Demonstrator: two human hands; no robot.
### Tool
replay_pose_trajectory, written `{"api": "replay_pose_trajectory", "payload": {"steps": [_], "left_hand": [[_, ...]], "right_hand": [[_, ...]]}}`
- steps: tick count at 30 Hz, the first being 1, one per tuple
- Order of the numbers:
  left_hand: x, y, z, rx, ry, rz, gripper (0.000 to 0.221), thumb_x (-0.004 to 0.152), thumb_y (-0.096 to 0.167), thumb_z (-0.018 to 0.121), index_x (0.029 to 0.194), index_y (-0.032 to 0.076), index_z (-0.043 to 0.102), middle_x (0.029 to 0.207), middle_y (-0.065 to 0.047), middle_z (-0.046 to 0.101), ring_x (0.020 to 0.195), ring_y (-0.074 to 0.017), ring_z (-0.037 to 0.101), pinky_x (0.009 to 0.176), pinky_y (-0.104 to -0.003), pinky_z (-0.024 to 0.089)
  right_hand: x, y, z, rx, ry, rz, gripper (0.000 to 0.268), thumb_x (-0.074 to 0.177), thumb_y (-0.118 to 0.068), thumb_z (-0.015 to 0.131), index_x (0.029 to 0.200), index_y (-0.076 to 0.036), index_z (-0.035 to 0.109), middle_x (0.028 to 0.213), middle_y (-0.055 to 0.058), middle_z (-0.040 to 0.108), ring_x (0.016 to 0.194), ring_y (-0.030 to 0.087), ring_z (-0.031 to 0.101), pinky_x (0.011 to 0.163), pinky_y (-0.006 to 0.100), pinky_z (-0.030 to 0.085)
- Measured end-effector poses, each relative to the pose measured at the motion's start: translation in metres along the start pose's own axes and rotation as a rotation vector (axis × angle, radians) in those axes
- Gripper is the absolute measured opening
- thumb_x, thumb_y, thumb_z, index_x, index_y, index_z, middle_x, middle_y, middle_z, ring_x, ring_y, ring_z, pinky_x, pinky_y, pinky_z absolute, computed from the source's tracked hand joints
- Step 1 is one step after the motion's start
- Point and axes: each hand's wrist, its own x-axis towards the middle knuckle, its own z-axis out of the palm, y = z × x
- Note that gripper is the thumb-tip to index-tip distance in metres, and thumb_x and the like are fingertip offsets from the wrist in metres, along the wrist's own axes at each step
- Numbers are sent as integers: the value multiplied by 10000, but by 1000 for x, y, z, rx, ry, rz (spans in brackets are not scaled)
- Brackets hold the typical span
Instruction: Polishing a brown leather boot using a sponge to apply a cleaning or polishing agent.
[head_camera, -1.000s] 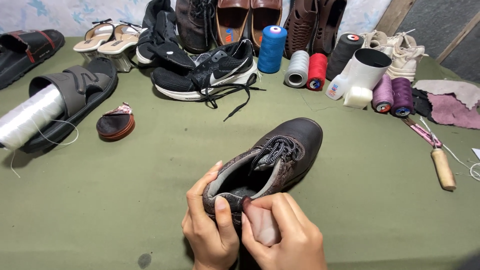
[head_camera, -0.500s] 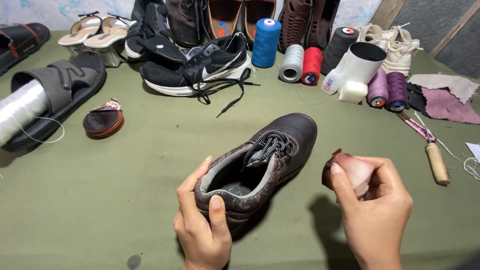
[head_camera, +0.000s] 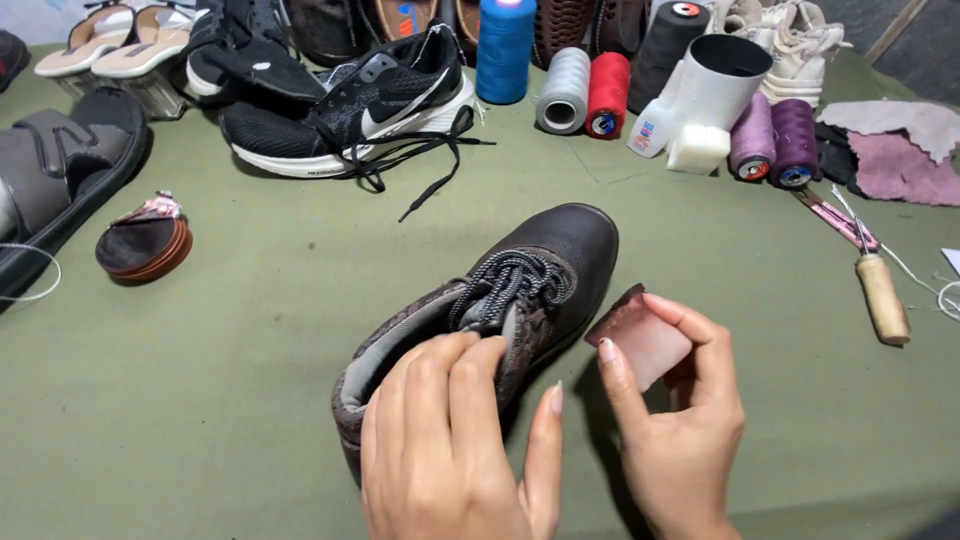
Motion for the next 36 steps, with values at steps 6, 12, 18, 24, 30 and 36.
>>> {"api": "replay_pose_trajectory", "payload": {"steps": [6, 12, 18, 24, 30, 36], "left_hand": [[0, -10, 19, 398, -220, 25, 553, 973, 650, 628, 786, 131, 592, 699, -63, 581, 678, -304, 586, 649, -431, 469], [21, -11, 41, 550, -554, -216, 804, 940, 892, 520, 680, 154, 708, 645, -76, 709, 560, -328, 708, 497, -478, 526], [16, -26, 51, 540, -399, -111, 641, 988, 685, 569, 626, 172, 695, 573, -63, 683, 473, -329, 672, 406, -483, 485], [64, -43, 27, 396, -532, 131, 453, 949, 557, 680, 720, 167, 700, 636, -132, 701, 600, -428, 688, 530, -542, 525], [103, -90, 13, 38, -816, 277, 348, 914, 452, 718, 817, 118, 732, 801, -91, 749, 848, -342, 687, 801, -424, 507], [112, -71, 0, 98, -1065, -314, 439, 918, 527, 685, 754, 123, 725, 705, -7, 701, 708, -158, 585, 703, -305, 435]], "right_hand": [[-6, 12, 2, 42, 46, -99, 431, 895, -147, 726, 1289, -37, 589, 1262, 92, 623, 1155, 163, 620, 985, 272, 504], [-5, 13, -1, -39, 69, -185, 411, 888, -170, 737, 1261, -45, 616, 1239, 86, 663, 1157, 194, 643, 1014, 308, 493], [-4, 15, 0, -36, 72, -164, 410, 889, -179, 734, 1261, -55, 613, 1234, 74, 663, 1139, 184, 646, 980, 300, 509], [-6, 15, -5, -51, 152, -277, 391, 903, -161, 722, 1244, -15, 598, 1206, 120, 636, 1126, 248, 637, 1018, 347, 492], [-15, 28, -4, 90, 185, -415, 420, 874, -134, 706, 1240, 9, 559, 1202, 194, 619, 1136, 297, 641, 1042, 369, 531], [-10, 25, -2, 47, 153, -400, 425, 891, -122, 690, 1263, 16, 538, 1223, 184, 604, 1172, 303, 614, 1078, 387, 507]]}}
